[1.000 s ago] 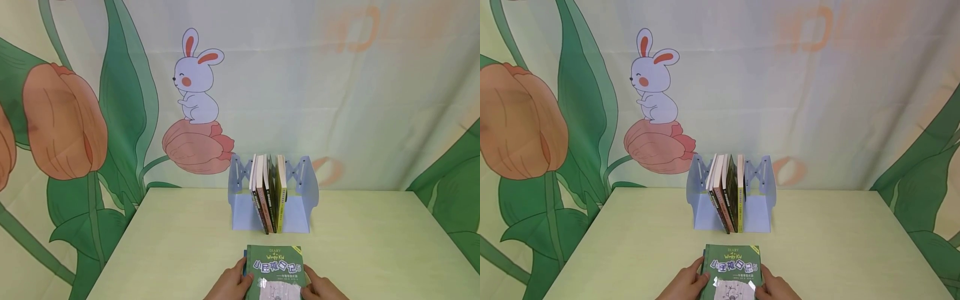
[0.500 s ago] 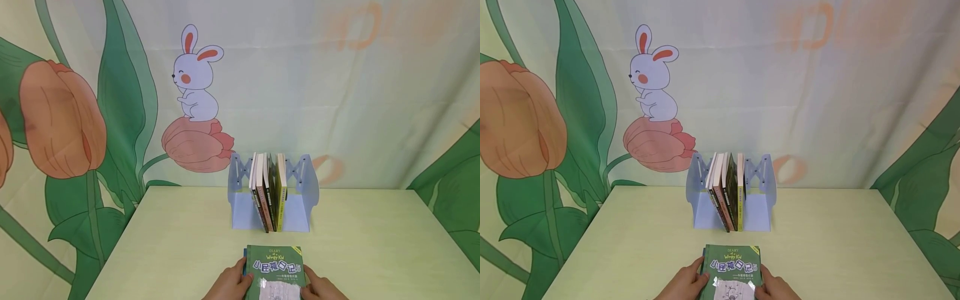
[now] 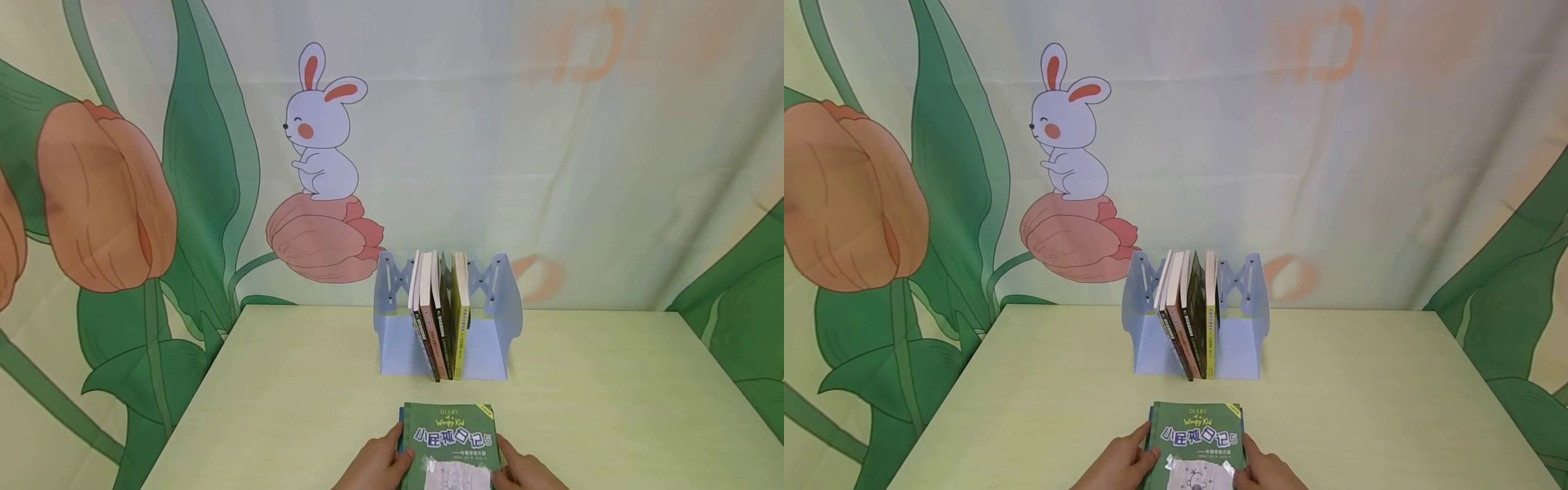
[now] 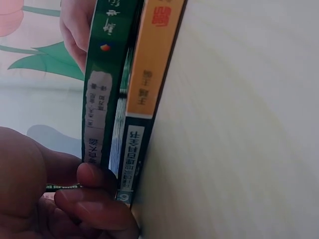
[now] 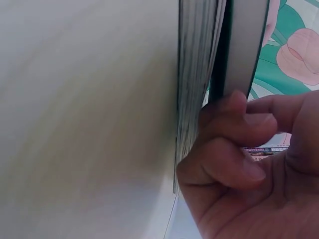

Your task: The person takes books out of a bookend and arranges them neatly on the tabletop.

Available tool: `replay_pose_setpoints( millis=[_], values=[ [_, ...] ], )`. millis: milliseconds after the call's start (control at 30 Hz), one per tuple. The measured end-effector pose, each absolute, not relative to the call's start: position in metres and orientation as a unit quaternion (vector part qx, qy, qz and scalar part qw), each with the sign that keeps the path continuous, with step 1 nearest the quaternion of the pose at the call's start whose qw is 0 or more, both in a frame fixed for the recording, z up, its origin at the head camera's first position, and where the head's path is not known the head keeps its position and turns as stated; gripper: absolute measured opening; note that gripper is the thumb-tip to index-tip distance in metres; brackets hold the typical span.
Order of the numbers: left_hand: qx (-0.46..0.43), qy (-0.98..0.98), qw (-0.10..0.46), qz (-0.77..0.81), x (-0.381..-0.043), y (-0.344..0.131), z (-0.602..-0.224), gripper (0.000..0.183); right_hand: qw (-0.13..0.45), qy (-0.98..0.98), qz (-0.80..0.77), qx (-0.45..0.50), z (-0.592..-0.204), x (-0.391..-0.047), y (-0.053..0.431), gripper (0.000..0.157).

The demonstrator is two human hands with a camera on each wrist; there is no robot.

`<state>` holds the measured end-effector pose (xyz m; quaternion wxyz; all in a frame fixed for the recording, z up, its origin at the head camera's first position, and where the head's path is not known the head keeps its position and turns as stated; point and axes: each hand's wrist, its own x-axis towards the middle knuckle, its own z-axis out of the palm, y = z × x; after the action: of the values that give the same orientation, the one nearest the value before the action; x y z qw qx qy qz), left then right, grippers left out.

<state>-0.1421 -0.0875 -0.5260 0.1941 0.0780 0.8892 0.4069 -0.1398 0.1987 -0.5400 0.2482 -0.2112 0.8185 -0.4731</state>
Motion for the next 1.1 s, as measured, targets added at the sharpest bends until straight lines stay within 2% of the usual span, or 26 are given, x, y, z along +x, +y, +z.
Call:
replay_pose_setpoints(
  millis=[367, 667, 767, 967, 1100],
  values=[
    [0.098, 0.884, 0.187, 0.418, -0.142, -0.091, -0.525, 0.064, 0.250, 0.820, -0.468, -0.213, -0.541, -0.141, 0.200, 0.070],
    [0.084, 0.873, 0.203, 0.435, -0.142, -0.091, -0.525, 0.068, 0.300, 0.788, -0.519, -0.143, -0.533, -0.137, 0.197, 0.078],
    [0.079, 0.877, 0.201, 0.428, -0.142, -0.091, -0.524, 0.070, 0.289, 0.802, -0.501, -0.149, -0.530, -0.136, 0.196, 0.078],
    [0.070, 0.879, 0.180, 0.436, -0.139, -0.092, -0.519, 0.070, 0.228, 0.855, -0.430, -0.180, -0.526, -0.138, 0.200, 0.081],
    [0.075, 0.872, 0.174, 0.452, -0.137, -0.092, -0.515, 0.069, 0.199, 0.870, -0.408, -0.193, -0.524, -0.139, 0.203, 0.075]
  ],
)
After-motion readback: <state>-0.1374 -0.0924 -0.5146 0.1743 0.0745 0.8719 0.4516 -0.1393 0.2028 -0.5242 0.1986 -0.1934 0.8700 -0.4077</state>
